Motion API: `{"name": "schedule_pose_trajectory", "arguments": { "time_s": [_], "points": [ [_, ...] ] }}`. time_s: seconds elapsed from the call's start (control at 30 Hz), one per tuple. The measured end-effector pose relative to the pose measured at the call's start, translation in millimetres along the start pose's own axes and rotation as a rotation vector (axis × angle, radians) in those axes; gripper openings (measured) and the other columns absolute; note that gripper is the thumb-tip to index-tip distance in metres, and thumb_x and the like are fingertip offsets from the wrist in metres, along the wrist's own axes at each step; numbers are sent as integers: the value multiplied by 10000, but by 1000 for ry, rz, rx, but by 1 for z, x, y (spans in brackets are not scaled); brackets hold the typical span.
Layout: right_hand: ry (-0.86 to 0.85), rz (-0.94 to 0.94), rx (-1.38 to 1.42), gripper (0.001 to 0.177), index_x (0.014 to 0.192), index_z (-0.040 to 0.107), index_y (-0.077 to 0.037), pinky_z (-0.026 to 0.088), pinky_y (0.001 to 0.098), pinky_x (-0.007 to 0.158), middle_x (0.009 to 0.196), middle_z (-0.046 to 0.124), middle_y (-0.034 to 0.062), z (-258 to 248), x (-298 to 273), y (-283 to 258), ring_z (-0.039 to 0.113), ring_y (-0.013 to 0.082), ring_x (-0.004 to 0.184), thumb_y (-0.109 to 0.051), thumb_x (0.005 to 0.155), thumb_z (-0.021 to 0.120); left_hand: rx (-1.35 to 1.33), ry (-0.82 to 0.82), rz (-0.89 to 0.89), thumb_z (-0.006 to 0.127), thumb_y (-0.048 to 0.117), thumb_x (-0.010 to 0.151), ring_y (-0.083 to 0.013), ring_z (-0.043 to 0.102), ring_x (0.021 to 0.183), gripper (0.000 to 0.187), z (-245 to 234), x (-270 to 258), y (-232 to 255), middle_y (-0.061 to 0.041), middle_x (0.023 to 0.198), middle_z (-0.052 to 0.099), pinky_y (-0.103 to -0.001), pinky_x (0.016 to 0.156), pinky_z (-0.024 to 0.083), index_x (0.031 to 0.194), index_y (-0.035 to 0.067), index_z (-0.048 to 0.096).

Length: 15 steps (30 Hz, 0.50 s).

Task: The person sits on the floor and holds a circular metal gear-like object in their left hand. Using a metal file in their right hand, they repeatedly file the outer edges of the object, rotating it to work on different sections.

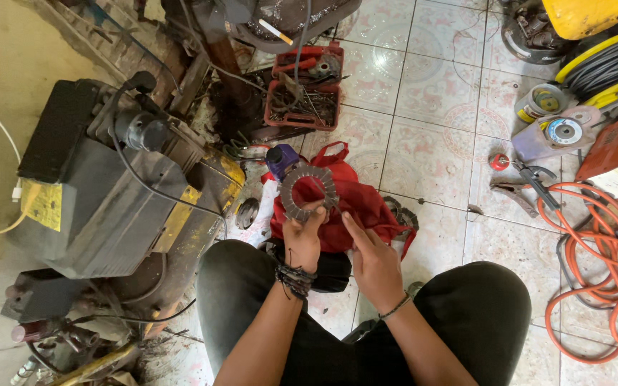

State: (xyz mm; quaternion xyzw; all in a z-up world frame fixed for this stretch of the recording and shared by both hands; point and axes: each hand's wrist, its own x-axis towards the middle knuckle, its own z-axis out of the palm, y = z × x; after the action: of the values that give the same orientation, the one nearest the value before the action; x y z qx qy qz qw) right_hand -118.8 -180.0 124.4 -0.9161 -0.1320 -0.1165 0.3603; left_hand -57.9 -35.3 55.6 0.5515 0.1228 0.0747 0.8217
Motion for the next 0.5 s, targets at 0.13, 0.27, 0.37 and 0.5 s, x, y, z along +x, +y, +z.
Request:
{"name": "schedule_pose_trajectory", "arguments": {
  "time_s": [0.13,0.27,0.37,0.5],
  "points": [
    [20,3,-14,639,1531,481,-245,548,374,510,787,645,70,7,0,6,617,353,598,-6,941,430,108,-53,-20,744,156,924,-151,592,816,240,17,-18,25,-116,793,679,-384,822,562,1053,-45,770],
    [20,2,-3,650,1512,505,-250,555,381,534,782,646,82,4,-2,3,643,355,619,8,919,442,47,-8,-18,726,130,931,-172,568,819,209,18,-18,37,-128,773,656,-401,874,515,1029,-49,770],
    [22,4,-8,662,1520,495,-263,555,373,532,781,641,70,4,0,5,641,340,608,6,918,441,60,2,3,735,133,928,-175,563,827,217,20,-18,31,-123,777,652,-397,881,506,1025,-59,766],
    [25,-1,-26,654,1521,496,-259,553,353,532,772,637,73,3,2,-2,635,312,582,7,927,434,48,2,17,734,124,926,-162,520,846,202,25,-22,39,-94,766,621,-413,902,487,1018,-53,765]
  ]
}}
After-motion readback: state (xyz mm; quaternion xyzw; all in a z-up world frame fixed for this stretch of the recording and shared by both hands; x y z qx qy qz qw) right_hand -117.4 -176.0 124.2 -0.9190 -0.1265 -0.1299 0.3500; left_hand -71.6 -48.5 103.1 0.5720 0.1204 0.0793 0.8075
